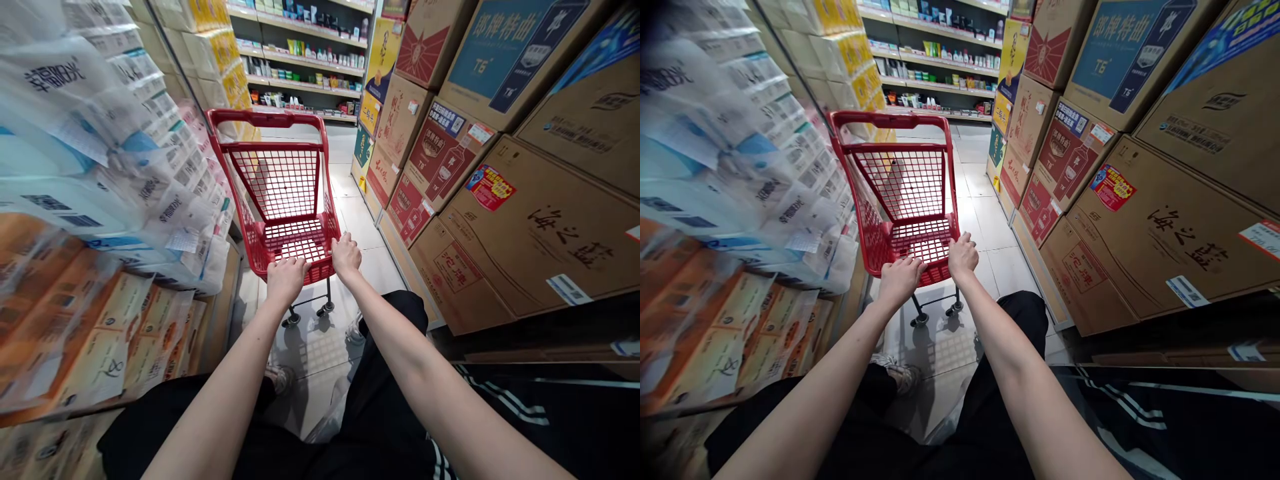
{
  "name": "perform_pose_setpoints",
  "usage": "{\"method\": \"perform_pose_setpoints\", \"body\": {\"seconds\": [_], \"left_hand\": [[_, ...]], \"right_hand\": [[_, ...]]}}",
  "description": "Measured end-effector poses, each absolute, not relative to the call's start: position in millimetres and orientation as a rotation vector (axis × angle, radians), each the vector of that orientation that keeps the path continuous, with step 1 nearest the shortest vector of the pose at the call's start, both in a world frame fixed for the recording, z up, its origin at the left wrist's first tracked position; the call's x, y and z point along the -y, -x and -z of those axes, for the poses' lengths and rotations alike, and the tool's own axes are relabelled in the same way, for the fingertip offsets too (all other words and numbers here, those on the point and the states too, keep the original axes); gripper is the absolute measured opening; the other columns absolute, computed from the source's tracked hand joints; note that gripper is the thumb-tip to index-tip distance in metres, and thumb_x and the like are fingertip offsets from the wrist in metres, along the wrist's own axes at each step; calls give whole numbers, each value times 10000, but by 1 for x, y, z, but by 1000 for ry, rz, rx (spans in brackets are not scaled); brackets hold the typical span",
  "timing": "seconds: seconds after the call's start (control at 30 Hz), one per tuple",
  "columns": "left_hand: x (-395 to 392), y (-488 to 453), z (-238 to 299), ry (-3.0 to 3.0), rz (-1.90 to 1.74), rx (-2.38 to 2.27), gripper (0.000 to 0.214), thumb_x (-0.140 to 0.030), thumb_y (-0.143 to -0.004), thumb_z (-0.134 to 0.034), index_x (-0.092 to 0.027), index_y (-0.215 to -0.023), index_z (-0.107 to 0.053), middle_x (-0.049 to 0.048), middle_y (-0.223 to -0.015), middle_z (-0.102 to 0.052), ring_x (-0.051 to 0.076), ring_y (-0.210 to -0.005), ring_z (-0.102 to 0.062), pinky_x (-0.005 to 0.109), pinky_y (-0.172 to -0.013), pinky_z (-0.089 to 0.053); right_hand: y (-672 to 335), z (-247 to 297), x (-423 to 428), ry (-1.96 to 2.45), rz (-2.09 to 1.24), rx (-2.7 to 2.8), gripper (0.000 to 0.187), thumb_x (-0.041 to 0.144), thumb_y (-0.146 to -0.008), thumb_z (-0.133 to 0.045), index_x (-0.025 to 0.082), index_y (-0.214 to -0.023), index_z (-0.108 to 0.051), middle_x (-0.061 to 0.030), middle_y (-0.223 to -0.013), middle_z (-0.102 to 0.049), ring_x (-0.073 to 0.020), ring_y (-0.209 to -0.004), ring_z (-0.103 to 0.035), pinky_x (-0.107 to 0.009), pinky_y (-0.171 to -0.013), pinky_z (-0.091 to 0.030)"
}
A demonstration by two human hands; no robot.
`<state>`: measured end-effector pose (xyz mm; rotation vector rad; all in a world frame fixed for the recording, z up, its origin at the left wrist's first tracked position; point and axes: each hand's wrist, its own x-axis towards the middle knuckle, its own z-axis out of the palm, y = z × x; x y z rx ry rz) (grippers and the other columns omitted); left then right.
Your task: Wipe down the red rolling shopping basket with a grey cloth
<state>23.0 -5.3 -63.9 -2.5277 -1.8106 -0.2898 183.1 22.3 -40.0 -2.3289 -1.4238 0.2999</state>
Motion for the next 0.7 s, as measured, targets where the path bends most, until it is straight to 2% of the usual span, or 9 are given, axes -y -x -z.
{"method": "perform_pose_setpoints", "body": {"seconds": [0.2, 0.37, 0.43, 0.53, 0.6, 0.7], "left_hand": [[3, -21, 61, 2527, 288, 1814, 492, -451, -1011, -234, -198, -997, -655, 134, -1043, -710, 298, -1025, -620, 438, -847, -371], [0, -15, 61, 2518, 231, 1803, 492, -449, -1014, -212, -207, -983, -639, 122, -1043, -714, 281, -1021, -628, 417, -823, -377], [0, -14, 61, 2510, 227, 1796, 507, -455, -1015, -194, -201, -973, -631, 122, -1039, -713, 285, -1015, -630, 419, -813, -378], [-1, -13, 60, 2513, 237, 1802, 513, -458, -1013, -181, -200, -965, -621, 126, -1041, -712, 290, -1015, -631, 422, -809, -379], [-1, -14, 60, 2530, 246, 1820, 495, -448, -1010, -190, -195, -964, -613, 133, -1050, -712, 291, -1023, -632, 421, -817, -380], [-3, -13, 60, 2562, 258, 1838, 444, -418, -1003, -219, -174, -997, -590, 148, -1048, -711, 296, -1024, -636, 423, -827, -383]], "right_hand": [[-175, 55, 4, 2198, -447, 1381, 520, 481, -1035, -305, 87, -1357, -415, -194, -1103, -698, -262, -973, -708, -339, -818, -532], [-212, 64, 23, 1972, -610, 1671, 456, 489, -1030, -342, 192, -1348, -480, -102, -1111, -714, -213, -1025, -683, -296, -862, -499], [-229, 58, 22, 1973, -560, 1623, 479, 466, -1047, -277, 188, -1393, -455, -107, -1167, -692, -203, -1088, -654, -294, -908, -482], [-240, 41, 16, 1945, -449, 1585, 552, 449, -1052, -205, 148, -1499, -328, -155, -1341, -582, -204, -1208, -574, -303, -969, -460], [-238, 31, 11, 1858, -440, 1754, 577, 440, -1036, -289, 155, -1537, -265, -169, -1424, -495, -210, -1222, -544, -312, -975, -466], [-225, 27, 5, 1621, -358, 2207, 643, 359, -966, -503, 169, -1541, -288, -166, -1481, -423, -252, -1278, -458, -375, -1031, -445]]}}
